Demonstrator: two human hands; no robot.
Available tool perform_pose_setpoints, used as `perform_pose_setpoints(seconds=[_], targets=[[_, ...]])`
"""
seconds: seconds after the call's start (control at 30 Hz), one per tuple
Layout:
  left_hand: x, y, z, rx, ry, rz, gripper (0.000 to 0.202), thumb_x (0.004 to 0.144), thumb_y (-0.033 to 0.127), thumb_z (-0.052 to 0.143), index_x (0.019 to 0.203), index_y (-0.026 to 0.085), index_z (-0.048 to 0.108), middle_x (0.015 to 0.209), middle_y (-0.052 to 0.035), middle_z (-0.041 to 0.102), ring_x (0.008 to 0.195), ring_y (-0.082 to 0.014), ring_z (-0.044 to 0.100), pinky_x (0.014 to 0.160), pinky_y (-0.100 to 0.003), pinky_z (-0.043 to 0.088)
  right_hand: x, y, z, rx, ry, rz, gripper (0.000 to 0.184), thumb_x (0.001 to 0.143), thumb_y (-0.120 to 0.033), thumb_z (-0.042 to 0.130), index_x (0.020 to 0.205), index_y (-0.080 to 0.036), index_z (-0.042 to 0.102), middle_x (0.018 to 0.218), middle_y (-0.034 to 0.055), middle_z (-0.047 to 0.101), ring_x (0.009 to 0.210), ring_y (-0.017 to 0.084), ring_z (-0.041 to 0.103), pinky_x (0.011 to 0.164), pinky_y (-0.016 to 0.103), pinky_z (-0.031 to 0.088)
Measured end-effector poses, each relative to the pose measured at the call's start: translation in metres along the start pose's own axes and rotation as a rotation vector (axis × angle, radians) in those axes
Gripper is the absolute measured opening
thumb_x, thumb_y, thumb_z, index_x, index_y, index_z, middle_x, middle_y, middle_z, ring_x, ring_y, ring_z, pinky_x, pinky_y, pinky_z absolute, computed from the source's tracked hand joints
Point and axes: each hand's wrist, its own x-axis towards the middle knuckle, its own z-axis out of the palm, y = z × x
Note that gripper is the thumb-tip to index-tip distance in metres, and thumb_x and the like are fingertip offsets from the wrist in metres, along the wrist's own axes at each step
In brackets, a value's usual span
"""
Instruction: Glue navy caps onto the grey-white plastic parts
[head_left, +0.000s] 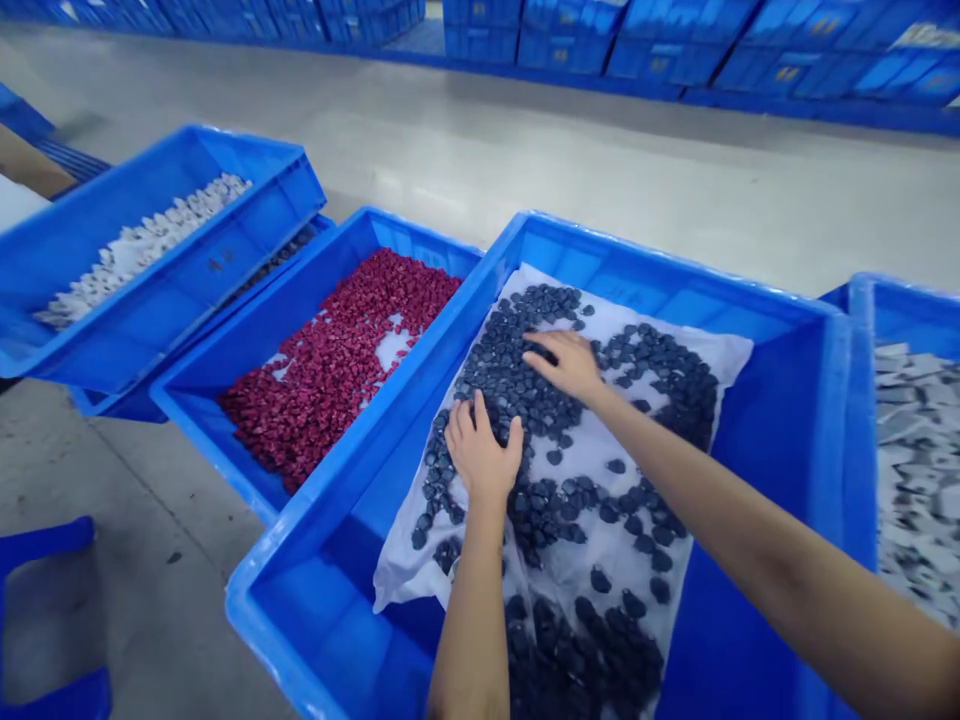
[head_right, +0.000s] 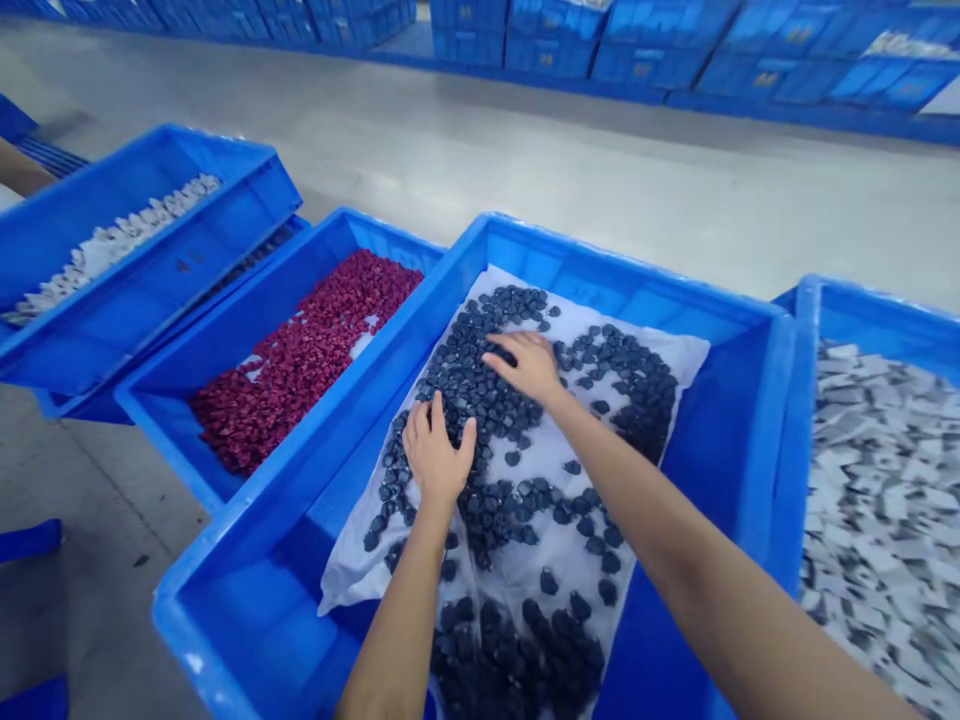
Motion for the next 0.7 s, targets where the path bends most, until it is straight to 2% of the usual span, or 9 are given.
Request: perform_pose_setpoints(seconds=[0.07,0.13,0.23,0.37,0.47,0.57,0.63,0.7], targets=[[0.010,0.010,0.008,-0.071,0.034,-0.053,0.059,0.080,0.043,0.050,0.129,0.011,0.047,0.134,-0.0188,0.044,0.129,-0.0311,0.031,0.106,-0.047,0.021,-0.016,-0.022,0.012,0.128,-0.059,-0.050,0.038,0.078,-0.049,0.054,0.106,-0.027,0.066,0.112,0.0025,0.063,0.108,0.022,0.051,0.101,0.037,0.032],[0.016,0.017,0.014,-0.159,0.074,-0.122,0.055,0.082,0.041,0.048,0.127,0.010,0.049,0.133,-0.0192,0.044,0.128,-0.0301,0.033,0.106,-0.046,0.023,-0.035,-0.038,0.023,0.262,-0.068,-0.040,0.035,0.080,-0.048,0.050,0.102,-0.028,0.067,0.109,0.0015,0.065,0.105,0.021,0.055,0.098,0.037,0.036],[0.014,0.024,0.020,-0.343,0.095,-0.205,0.049,0.085,0.039,0.044,0.125,0.012,0.051,0.128,-0.0159,0.051,0.122,-0.0243,0.042,0.104,-0.040,0.029,-0.062,-0.050,0.033,0.476,-0.008,0.075,0.039,0.083,-0.051,0.044,0.104,-0.026,0.066,0.112,0.0022,0.064,0.107,0.021,0.055,0.098,0.039,0.037],[0.000,0.029,0.024,-0.640,0.053,-0.272,0.041,0.088,0.038,0.038,0.116,0.016,0.058,0.120,-0.0097,0.059,0.112,-0.0174,0.054,0.096,-0.030,0.040,-0.085,-0.056,0.038,0.800,0.058,0.277,0.048,0.085,-0.055,0.038,0.110,-0.022,0.063,0.112,0.0046,0.064,0.108,0.021,0.056,0.095,0.037,0.042],[-0.006,0.036,0.027,-0.819,0.035,-0.307,0.034,0.085,0.037,0.046,0.107,0.017,0.064,0.116,-0.0074,0.063,0.111,-0.0179,0.055,0.096,-0.030,0.041,-0.089,-0.060,0.034,1.017,0.054,0.386,0.052,0.083,-0.058,0.036,0.107,-0.021,0.064,0.104,0.0052,0.067,0.096,0.021,0.062,0.087,0.035,0.048],[-0.007,0.049,0.027,-0.959,0.061,-0.356,0.033,0.083,0.037,0.049,0.103,0.018,0.066,0.118,-0.0072,0.062,0.115,-0.0196,0.052,0.099,-0.031,0.038,-0.088,-0.068,0.024,1.180,0.054,0.448,0.044,0.078,-0.056,0.047,0.097,-0.021,0.067,0.098,0.0037,0.069,0.093,0.020,0.063,0.085,0.033,0.049],[-0.009,0.059,0.021,-1.035,0.075,-0.384,0.033,0.082,0.038,0.049,0.102,0.018,0.066,0.119,-0.0071,0.062,0.117,-0.0202,0.050,0.100,-0.032,0.036,-0.090,-0.079,0.012,1.258,0.081,0.478,0.034,0.073,-0.051,0.054,0.088,-0.023,0.068,0.098,0.0013,0.069,0.096,0.020,0.061,0.087,0.031,0.047],[-0.014,0.072,0.006,-1.094,0.073,-0.401,0.031,0.081,0.037,0.051,0.100,0.019,0.067,0.119,-0.0067,0.062,0.118,-0.0207,0.050,0.101,-0.032,0.035,-0.095,-0.095,-0.004,1.312,0.118,0.506,0.026,0.069,-0.046,0.060,0.081,-0.024,0.068,0.098,-0.0009,0.069,0.099,0.019,0.060,0.090,0.030,0.045]])
